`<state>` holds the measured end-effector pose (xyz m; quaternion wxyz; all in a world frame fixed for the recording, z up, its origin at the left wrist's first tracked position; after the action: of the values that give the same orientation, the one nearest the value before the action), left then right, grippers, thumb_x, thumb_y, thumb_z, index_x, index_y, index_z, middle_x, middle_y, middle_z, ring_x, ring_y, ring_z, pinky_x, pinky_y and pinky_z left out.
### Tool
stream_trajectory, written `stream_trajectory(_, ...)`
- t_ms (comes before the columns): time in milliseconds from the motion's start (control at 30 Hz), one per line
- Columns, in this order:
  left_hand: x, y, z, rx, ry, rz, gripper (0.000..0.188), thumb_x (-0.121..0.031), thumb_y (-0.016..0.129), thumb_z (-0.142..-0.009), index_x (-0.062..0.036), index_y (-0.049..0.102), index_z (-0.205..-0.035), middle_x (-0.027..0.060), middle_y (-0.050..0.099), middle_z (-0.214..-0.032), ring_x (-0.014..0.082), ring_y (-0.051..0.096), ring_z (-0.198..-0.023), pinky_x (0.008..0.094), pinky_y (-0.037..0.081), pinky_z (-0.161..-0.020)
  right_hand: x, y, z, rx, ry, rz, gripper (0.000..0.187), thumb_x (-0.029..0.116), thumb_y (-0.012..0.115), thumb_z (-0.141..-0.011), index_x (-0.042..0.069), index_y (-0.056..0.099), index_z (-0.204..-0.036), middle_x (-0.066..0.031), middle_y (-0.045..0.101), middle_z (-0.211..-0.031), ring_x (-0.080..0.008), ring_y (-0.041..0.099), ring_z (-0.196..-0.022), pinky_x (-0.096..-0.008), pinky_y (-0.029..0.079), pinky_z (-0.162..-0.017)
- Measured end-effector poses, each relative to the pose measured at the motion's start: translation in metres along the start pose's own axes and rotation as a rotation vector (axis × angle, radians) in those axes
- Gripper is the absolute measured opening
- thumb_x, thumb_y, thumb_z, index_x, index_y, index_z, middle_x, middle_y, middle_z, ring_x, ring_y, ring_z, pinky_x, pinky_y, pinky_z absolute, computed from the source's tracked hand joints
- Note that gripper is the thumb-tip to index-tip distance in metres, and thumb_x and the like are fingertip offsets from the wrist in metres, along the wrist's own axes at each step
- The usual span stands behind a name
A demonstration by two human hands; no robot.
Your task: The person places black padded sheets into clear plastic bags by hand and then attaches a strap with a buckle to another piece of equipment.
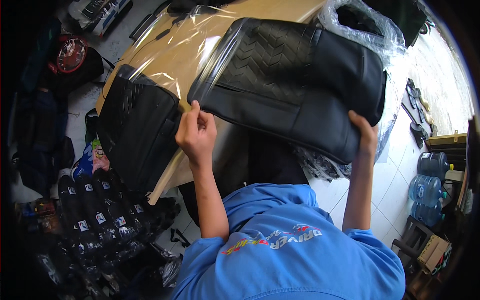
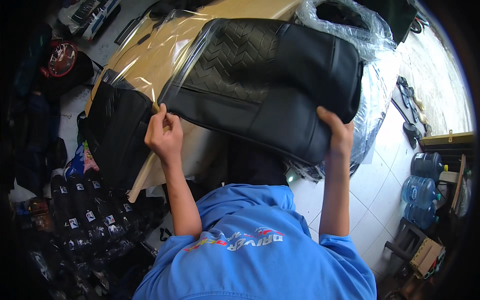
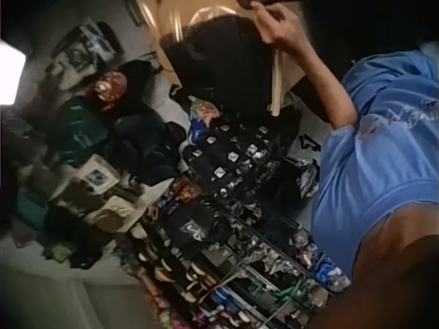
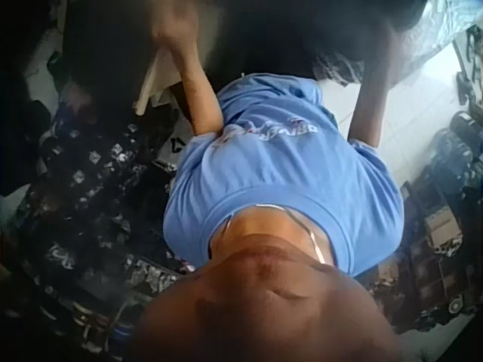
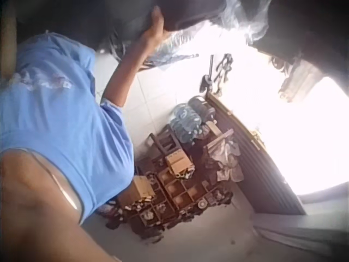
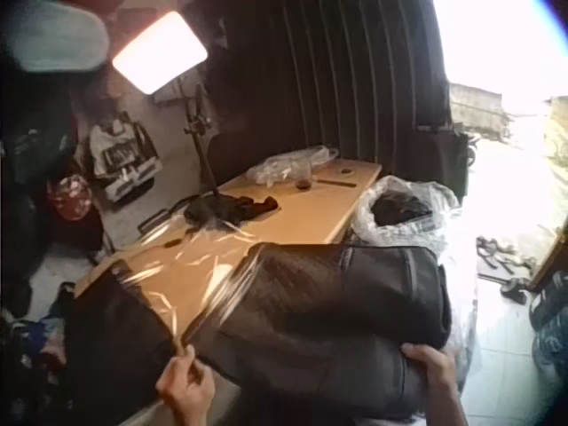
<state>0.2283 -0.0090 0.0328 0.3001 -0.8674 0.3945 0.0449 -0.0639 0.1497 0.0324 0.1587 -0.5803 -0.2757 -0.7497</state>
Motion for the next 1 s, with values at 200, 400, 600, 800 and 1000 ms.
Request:
stream_trajectory(200,-0.009,0.007,0.004,-0.013,-0.006,0.112,0.02,0.008,0.056,-0.074,0.0031,0.063,-0.091,0.0075,0.051,-0.058,0.0178,0.05,-0.042,0.0272,0.041,-0.041,-0.011,0.014,0.007,0.041,0.12,-0.143,0.04,0.005,0.065,-0.071,-0.008,0.056,-0.108,-0.015,0.064,-0.093,-0.0216,0.064,-0.08,-0.0301,0.052,-0.075)
stream_trajectory(400,-0.029,-0.013,-0.02,0.109,0.008,0.144,0.02,0.002,0.049,-0.08,0.0018,0.064,-0.094,0.0074,0.056,-0.057,0.0106,0.054,-0.047,0.0247,0.041,-0.044,-0.009,0.021,0.002,0.142,0.072,-0.195,0.042,0.002,0.061,-0.074,-0.01,0.052,-0.113,-0.0174,0.062,-0.099,-0.0244,0.064,-0.083,-0.0328,0.053,-0.076)
stream_trajectory(600,-0.028,0.093,-0.181,0.043,0.363,0.122,0.013,-0.014,0.054,-0.081,-0.005,0.062,-0.08,0.0137,0.064,-0.074,0.0322,0.062,-0.068,0.0423,0.048,-0.065,-0.033,0.011,-0.017,0.228,0.02,-0.287,0.051,0.0,0.059,-0.073,-0.009,0.046,-0.121,-0.0188,0.059,-0.108,-0.0262,0.063,-0.092,-0.0355,0.052,-0.082)
stream_trajectory(800,0.007,0.209,-0.205,0.825,0.367,-0.102,0.04,-0.032,0.042,-0.085,-0.0033,0.068,-0.075,0.0223,0.064,-0.084,0.0385,0.062,-0.079,0.048,0.048,-0.075,-0.056,0.004,-0.045,0.277,0.036,-0.331,0.054,-0.001,0.059,-0.071,-0.007,0.046,-0.123,-0.017,0.058,-0.112,-0.0252,0.061,-0.096,-0.0341,0.049,-0.087)
stream_trajectory(1000,0.002,0.222,-0.197,0.704,0.516,0.11,0.028,-0.022,0.043,-0.082,-0.0033,0.06,-0.071,0.0198,0.06,-0.073,0.0388,0.058,-0.07,0.0485,0.045,-0.066,-0.033,0.008,-0.071,0.325,0.15,-0.205,0.049,0.0,0.06,-0.071,-0.008,0.049,-0.118,-0.0171,0.06,-0.103,-0.0238,0.063,-0.088,-0.032,0.052,-0.08)
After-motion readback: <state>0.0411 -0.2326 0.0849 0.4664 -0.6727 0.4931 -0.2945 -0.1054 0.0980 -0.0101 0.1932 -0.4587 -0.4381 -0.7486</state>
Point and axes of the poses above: each hand's wrist, its own z-axis away from the middle knuckle, its own y-axis out of the palm, x = y × z, the point moved 2 cm from there along -z, towards the middle knuckle
